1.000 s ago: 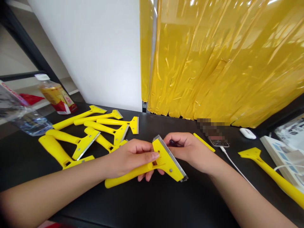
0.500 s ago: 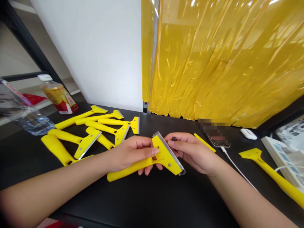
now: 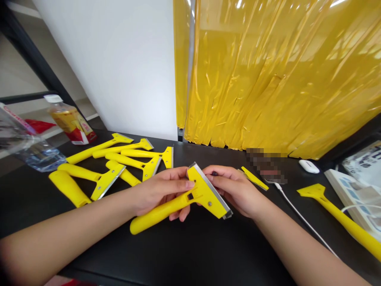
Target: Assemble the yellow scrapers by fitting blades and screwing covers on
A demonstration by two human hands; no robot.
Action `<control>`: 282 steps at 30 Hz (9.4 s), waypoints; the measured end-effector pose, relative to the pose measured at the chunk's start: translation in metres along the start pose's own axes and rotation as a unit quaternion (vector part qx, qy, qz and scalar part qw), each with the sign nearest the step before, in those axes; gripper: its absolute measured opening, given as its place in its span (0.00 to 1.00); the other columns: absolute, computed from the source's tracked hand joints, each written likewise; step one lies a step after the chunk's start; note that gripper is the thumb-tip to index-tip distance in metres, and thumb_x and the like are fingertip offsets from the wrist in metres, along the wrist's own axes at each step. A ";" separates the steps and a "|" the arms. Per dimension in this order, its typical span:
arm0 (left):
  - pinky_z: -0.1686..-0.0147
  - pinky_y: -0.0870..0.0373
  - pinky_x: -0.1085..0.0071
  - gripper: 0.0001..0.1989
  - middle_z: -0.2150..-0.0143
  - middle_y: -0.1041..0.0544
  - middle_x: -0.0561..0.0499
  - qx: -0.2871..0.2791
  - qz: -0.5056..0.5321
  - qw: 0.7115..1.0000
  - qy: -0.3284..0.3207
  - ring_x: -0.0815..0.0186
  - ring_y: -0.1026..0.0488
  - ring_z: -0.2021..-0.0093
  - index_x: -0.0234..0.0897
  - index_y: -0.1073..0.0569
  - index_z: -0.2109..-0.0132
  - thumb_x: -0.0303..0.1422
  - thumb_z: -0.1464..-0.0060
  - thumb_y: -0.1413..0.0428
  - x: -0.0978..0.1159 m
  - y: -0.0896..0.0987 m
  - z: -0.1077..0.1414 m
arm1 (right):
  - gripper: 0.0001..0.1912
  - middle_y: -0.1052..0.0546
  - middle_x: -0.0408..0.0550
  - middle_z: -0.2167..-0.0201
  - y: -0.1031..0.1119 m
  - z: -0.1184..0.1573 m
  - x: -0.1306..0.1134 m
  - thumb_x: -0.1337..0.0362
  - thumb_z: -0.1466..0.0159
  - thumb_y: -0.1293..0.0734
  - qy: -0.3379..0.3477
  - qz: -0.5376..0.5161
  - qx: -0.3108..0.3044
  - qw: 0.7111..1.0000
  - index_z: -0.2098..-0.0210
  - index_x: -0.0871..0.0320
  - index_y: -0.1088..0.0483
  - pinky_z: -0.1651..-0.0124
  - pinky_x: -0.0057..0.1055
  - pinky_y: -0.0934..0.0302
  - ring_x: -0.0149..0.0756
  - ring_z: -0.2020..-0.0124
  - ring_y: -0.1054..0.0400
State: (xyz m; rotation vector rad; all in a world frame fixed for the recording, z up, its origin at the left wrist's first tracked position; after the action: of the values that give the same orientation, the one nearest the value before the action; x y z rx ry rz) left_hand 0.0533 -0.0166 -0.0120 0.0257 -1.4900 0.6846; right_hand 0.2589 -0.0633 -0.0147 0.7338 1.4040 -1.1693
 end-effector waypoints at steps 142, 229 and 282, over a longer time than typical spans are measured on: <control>0.76 0.25 0.73 0.11 0.68 0.22 0.52 0.324 -0.097 0.922 -0.189 0.64 0.20 0.70 0.39 0.29 0.58 0.41 0.38 0.38 0.014 0.022 -0.001 | 0.19 0.21 0.47 0.67 0.017 -0.005 -0.006 0.45 0.30 0.34 0.146 0.401 0.232 0.874 0.62 0.53 0.23 0.60 0.36 0.36 0.40 0.65 0.28; 0.78 0.23 0.71 0.10 0.65 0.26 0.52 0.294 -0.208 0.931 -0.063 0.61 0.19 0.67 0.40 0.29 0.59 0.41 0.35 0.44 -0.007 0.010 -0.002 | 0.06 0.25 0.43 0.74 -0.034 0.034 -0.038 0.58 0.27 0.37 0.273 0.720 0.211 0.601 0.57 0.54 0.36 0.74 0.33 0.44 0.36 0.78 0.30; 0.77 0.25 0.72 0.12 0.68 0.24 0.53 0.307 -0.276 0.905 -0.099 0.61 0.21 0.68 0.40 0.30 0.61 0.44 0.35 0.45 -0.005 0.019 0.000 | 0.10 0.24 0.42 0.73 -0.028 0.025 -0.026 0.54 0.25 0.42 0.192 0.711 0.218 0.641 0.55 0.53 0.37 0.76 0.32 0.50 0.37 0.79 0.30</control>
State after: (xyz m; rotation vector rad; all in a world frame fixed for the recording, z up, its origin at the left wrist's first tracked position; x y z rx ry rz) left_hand 0.0455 -0.0034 -0.0236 0.9916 -1.3095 0.6648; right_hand 0.2469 -0.0915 0.0193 2.0013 0.3787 0.0150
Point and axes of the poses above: each hand's wrist, its own z-axis away from the middle knuckle, its own y-axis out of the back of the hand, x = y × z, the point moved 2 cm from there along -z, towards the middle knuckle
